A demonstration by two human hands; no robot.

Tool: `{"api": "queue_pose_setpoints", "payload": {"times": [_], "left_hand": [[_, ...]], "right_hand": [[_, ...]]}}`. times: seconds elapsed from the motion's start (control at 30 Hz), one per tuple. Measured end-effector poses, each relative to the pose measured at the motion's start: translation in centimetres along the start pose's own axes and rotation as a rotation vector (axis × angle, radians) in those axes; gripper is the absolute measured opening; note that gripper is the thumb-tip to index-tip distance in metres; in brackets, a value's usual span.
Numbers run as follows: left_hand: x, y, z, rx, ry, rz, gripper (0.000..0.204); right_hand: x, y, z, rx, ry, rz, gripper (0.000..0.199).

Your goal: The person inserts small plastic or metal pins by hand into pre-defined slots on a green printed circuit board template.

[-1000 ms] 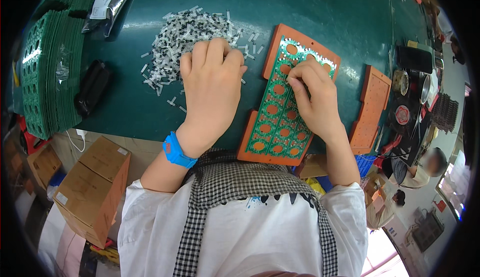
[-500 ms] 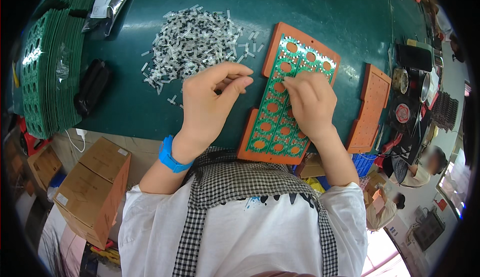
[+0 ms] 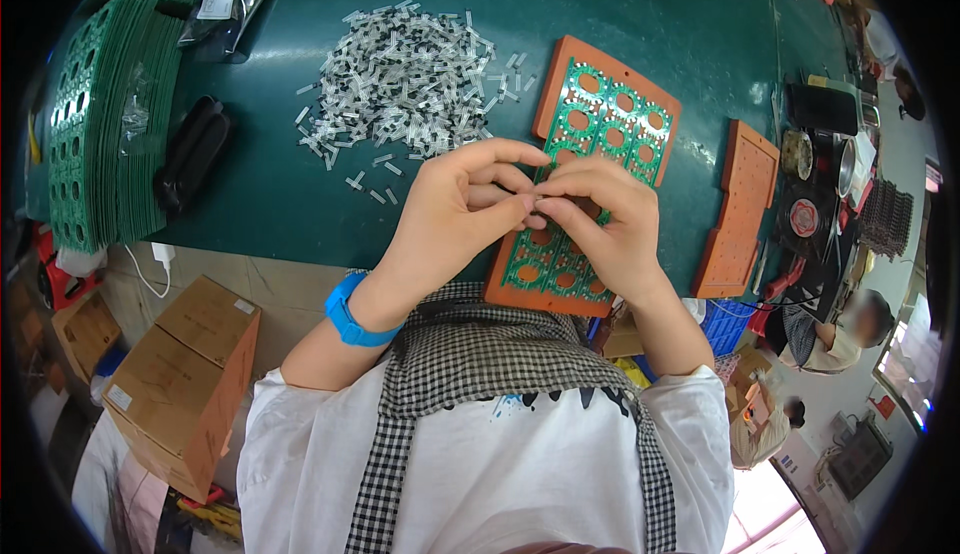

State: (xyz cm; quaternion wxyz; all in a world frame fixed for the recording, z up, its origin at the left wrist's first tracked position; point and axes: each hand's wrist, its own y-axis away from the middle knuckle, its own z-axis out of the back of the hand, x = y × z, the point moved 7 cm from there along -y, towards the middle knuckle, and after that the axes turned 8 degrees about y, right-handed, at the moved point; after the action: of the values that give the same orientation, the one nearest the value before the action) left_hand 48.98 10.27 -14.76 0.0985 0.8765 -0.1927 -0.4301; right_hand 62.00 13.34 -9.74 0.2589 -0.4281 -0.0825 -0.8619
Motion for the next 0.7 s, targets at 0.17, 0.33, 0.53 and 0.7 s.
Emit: {"api": "queue_pose_setpoints", "payload": {"times": [0.17,0.33,0.53,0.7], "left_hand": [[0.4,0.5,0.2,0.027,-0.056,0.021,0.025],[-0.8,0.4,1.8,-0.104,-0.196,-0.158,0.014],[-0.6,0.3,2.1,-0.121,-0.187,-0.159,0.010],[-0.3,0.2,2.0,-0.115,-0.156,-0.133,0.012]], "right_hand": [[-0.7,0.3,1.8,-0.135,0.165,-0.085,0.008],[-1.2,0.4,1.1,-0.019,0.317,0.001,0.007],[-1.2,0.3,0.6,0.034,0.423,0.042,0.011],[-1.3,0.6,0.3,-0.017,0.490,0.043,0.014]]}}
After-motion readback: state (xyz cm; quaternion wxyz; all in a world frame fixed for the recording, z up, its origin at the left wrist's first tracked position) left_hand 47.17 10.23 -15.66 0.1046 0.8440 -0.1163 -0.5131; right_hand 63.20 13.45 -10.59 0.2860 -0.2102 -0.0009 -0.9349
